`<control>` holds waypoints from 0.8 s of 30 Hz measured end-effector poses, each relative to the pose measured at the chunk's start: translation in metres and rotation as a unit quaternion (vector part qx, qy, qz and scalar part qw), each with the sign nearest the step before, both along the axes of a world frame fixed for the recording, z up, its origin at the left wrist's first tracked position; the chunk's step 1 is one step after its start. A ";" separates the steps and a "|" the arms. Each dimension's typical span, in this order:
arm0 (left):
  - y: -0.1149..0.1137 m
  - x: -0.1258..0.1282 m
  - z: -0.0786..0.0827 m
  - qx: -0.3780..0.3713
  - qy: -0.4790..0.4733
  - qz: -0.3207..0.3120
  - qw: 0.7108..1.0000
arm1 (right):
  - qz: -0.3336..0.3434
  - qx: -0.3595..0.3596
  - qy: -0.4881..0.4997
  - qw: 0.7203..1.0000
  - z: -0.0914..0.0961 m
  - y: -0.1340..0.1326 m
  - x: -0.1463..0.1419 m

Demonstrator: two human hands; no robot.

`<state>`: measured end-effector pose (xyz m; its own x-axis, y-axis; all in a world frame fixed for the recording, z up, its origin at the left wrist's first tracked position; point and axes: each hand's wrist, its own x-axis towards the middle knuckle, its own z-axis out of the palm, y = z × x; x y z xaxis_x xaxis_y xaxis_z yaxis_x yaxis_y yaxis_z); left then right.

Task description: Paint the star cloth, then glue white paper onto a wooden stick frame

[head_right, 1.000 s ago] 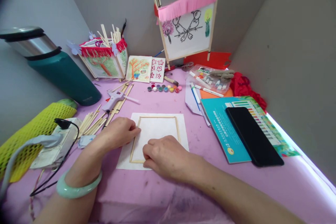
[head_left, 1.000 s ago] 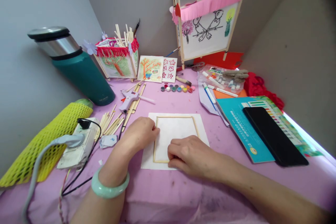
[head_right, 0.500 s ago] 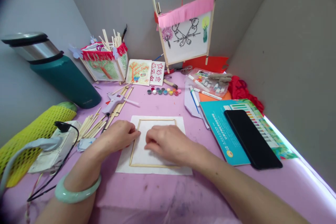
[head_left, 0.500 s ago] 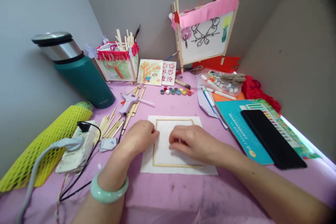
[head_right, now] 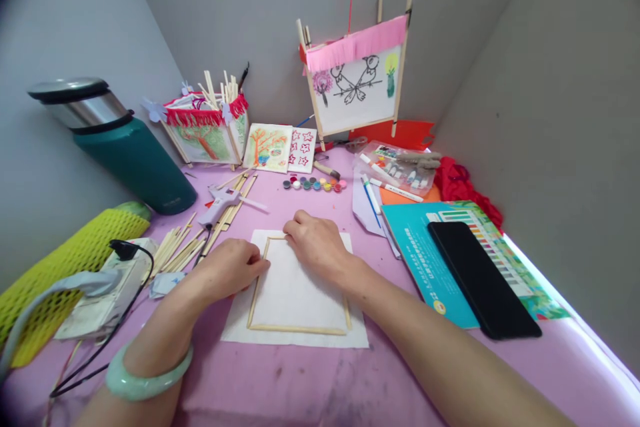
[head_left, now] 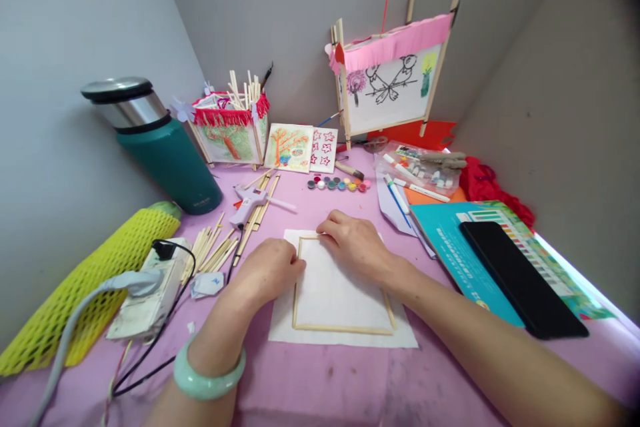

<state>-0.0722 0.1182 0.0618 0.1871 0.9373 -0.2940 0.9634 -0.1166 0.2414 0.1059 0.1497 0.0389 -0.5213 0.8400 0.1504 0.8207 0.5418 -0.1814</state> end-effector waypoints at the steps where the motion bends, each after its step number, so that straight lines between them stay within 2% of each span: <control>1: 0.000 0.000 0.000 -0.002 -0.001 0.000 1.000 | 0.000 -0.001 -0.005 1.000 0.000 0.000 0.000; 24: -0.001 0.001 0.001 -0.023 -0.015 0.005 1.000 | -0.013 0.017 -0.021 1.000 -0.008 0.001 -0.003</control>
